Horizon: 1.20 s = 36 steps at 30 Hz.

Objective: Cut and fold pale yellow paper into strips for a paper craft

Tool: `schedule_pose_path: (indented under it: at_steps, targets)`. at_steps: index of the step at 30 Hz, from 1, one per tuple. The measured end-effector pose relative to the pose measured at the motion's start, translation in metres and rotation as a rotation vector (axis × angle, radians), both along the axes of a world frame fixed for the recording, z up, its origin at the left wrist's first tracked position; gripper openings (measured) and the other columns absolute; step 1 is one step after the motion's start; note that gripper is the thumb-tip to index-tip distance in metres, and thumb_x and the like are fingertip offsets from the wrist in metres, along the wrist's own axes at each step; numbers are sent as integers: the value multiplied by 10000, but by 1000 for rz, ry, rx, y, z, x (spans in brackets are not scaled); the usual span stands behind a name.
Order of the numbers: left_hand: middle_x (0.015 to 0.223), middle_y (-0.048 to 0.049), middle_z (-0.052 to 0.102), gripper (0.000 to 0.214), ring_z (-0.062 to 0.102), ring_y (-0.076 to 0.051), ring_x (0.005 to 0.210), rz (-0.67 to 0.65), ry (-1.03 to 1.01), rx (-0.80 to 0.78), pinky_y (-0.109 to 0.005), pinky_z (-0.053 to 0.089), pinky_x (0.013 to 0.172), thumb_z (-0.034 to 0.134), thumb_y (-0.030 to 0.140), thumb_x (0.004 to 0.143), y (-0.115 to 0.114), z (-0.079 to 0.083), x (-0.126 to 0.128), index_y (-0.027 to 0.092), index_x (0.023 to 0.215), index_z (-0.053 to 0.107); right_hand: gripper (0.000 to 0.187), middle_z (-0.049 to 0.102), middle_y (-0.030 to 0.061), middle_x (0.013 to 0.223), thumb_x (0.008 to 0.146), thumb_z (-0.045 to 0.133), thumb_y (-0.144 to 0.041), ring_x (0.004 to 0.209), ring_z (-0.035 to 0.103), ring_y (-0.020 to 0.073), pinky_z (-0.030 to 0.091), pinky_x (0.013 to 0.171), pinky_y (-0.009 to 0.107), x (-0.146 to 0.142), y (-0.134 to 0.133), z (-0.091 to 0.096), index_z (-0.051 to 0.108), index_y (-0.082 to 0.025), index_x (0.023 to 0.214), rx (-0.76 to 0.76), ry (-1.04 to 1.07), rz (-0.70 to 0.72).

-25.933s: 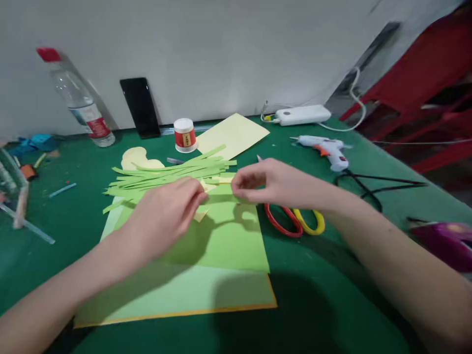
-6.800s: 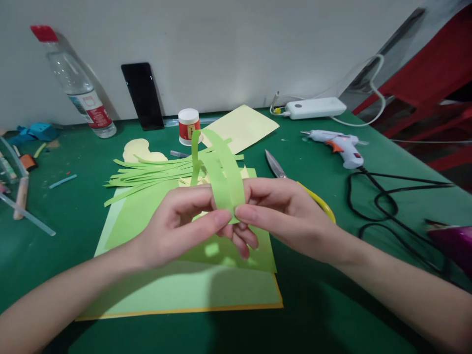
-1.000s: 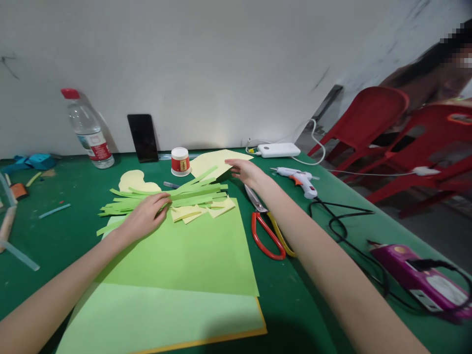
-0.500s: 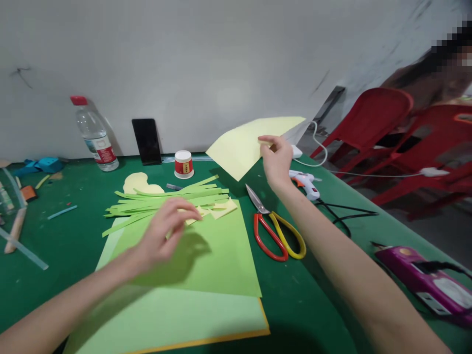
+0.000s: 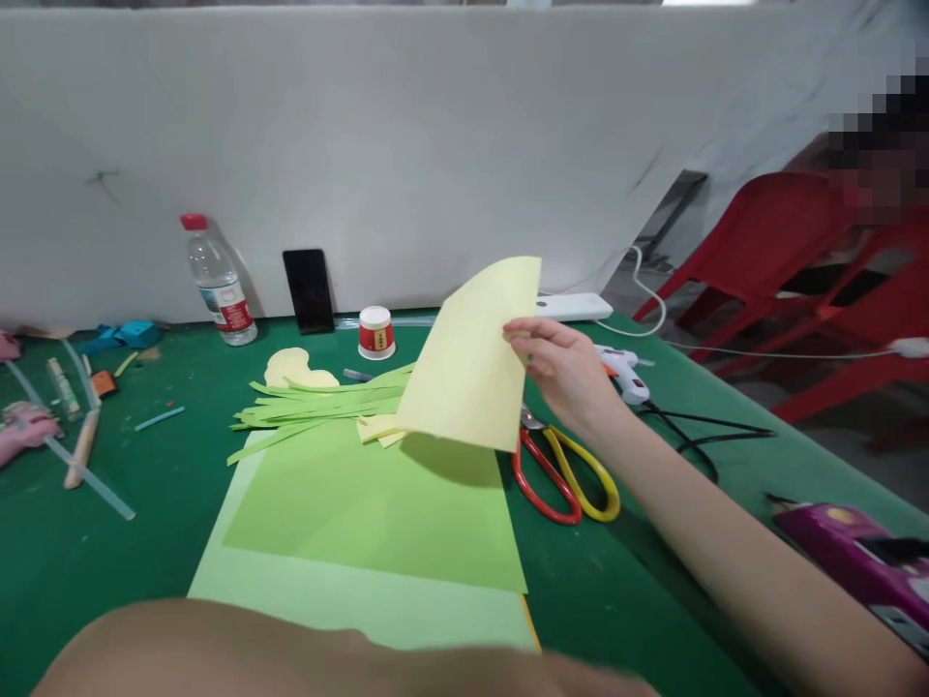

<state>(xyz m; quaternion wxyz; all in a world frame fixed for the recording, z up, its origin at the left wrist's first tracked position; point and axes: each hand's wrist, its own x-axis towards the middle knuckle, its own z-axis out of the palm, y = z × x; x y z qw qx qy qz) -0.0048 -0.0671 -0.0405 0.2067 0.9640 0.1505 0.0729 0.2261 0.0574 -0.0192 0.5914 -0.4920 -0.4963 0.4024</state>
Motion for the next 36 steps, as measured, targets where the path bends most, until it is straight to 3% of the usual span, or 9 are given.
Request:
schedule_pose_path:
  at_steps: [2, 5, 7, 12, 18, 22, 25, 30, 36]
  targets:
    - [924, -24, 669, 423, 575, -176, 988, 129, -233, -186, -251, 478, 798, 306, 474, 843, 16, 18, 12, 331, 758, 694, 159, 614, 13, 802, 599, 586, -226, 637, 563, 121, 444, 555, 239, 1, -12, 3, 585, -207, 757, -20, 24, 77]
    - [1098, -7, 609, 211, 536, -174, 1053, 776, -795, -488, -321, 436, 920, 449, 315, 827, 46, 23, 11, 296, 972, 602, 156, 614, 6, 829, 613, 586, -223, 661, 581, 125, 456, 565, 237, 0, -25, 7, 576, -218, 768, -38, 53, 156]
    - [1330, -37, 434, 356, 408, -189, 1208, 890, -853, -547, -376, 382, 983, 378, 328, 862, 65, 16, 3, 263, 1209, 427, 180, 621, 6, 860, 635, 576, -231, 679, 597, 134, 468, 578, 248, -3, -29, 8, 555, -230, 813, -40, 65, 214]
    - [1164, -135, 590, 431, 585, -276, 1006, 831, -708, -916, -392, 502, 819, 492, 434, 805, 79, 4, -6, 147, 1123, 538, 454, 663, 1, 819, 666, 617, -289, 661, 628, 163, 488, 582, 284, -12, -31, 5, 442, -263, 1083, -104, 20, 331]
    - [827, -64, 701, 237, 647, -225, 748, 883, -728, -869, -348, 525, 683, 611, 362, 730, 78, 5, -9, 152, 836, 645, 231, 655, 24, 691, 653, 641, -390, 551, 558, 114, 432, 523, 239, -7, -27, 4, 615, -179, 745, -176, -148, 224]
    - [511, -32, 622, 462, 611, -186, 562, 911, -850, -775, -326, 503, 586, 353, 448, 813, 95, 15, -23, 183, 475, 524, 205, 639, 3, 643, 645, 636, -397, 522, 516, 102, 396, 497, 233, 9, -24, 11, 646, -200, 703, -180, -249, 247]
    - [692, -30, 679, 442, 621, -177, 634, 911, -916, -711, -310, 492, 586, 255, 409, 841, 108, 26, -32, 186, 726, 619, 152, 587, -18, 510, 600, 678, -345, 455, 458, 88, 323, 428, 219, 12, -25, 13, 677, -194, 607, -264, -431, 482]
    - [941, -38, 690, 279, 611, -205, 893, 720, -289, -581, -303, 470, 748, 473, 396, 805, 98, 28, -25, 207, 909, 649, 108, 571, -29, 472, 604, 660, -273, 433, 397, 68, 279, 414, 210, -13, -34, 1, 700, -179, 571, -306, -619, 772]
    - [613, 3, 659, 237, 537, -127, 526, 640, -4, -282, -209, 355, 468, 503, 334, 782, 68, 16, -4, 208, 734, 698, 146, 657, 3, 638, 698, 570, -229, 562, 517, 96, 376, 502, 205, -37, -47, -12, 701, -168, 680, -218, -615, 790]
